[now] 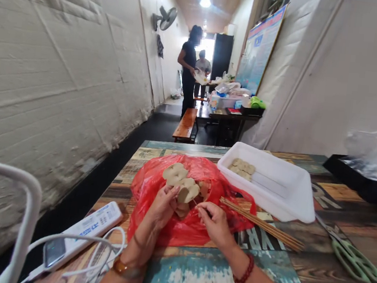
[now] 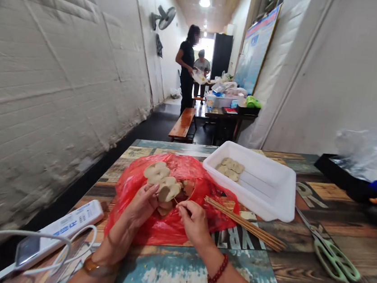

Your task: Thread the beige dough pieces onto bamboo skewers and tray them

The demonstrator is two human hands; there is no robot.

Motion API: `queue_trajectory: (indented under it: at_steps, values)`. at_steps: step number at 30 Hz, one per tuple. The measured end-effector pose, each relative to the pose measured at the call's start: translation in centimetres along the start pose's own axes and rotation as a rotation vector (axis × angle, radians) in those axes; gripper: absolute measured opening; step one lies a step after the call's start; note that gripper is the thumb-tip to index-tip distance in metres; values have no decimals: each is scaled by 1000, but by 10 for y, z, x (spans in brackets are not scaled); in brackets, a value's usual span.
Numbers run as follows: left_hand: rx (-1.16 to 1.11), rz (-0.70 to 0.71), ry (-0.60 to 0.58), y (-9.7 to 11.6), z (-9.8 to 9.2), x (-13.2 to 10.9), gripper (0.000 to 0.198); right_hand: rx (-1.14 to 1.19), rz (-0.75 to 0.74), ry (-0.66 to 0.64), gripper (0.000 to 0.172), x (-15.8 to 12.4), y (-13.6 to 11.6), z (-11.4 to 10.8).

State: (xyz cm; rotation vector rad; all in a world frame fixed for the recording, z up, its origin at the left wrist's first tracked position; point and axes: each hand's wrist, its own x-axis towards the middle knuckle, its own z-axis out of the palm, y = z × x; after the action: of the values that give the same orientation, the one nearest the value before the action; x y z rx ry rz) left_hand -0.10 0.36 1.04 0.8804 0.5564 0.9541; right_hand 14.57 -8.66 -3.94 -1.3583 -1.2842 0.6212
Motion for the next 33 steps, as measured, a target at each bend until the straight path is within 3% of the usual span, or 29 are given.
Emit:
queue_trajectory:
  at_steps: [4, 8, 14, 18, 21, 27, 33]
  values:
    - [-34, -29, 4, -1, -2, 1, 26, -37, -52, 64, 19, 5, -7, -9]
    - [-36, -26, -12, 3, 1, -1, 38, -99, -91, 95, 21, 17, -27, -42]
    - [-2, -16, -110, 9, 4, -4, 45, -399, -136, 228, 27, 49, -41, -148]
    - [-9, -5, -123, 9, 4, -3, 43, -653, -74, 240, 29, 71, -24, -223]
    - [-8, -16, -92, 9, 5, -3, 42, -778, 5, 199, 28, 83, -3, -259]
    - [-3, -51, -58, 8, 3, -1, 41, -909, 126, 99, 26, 109, 34, -275]
    - [-6, -48, -41, 6, 1, 1, 40, -974, 168, 20, 25, 134, 44, -277]
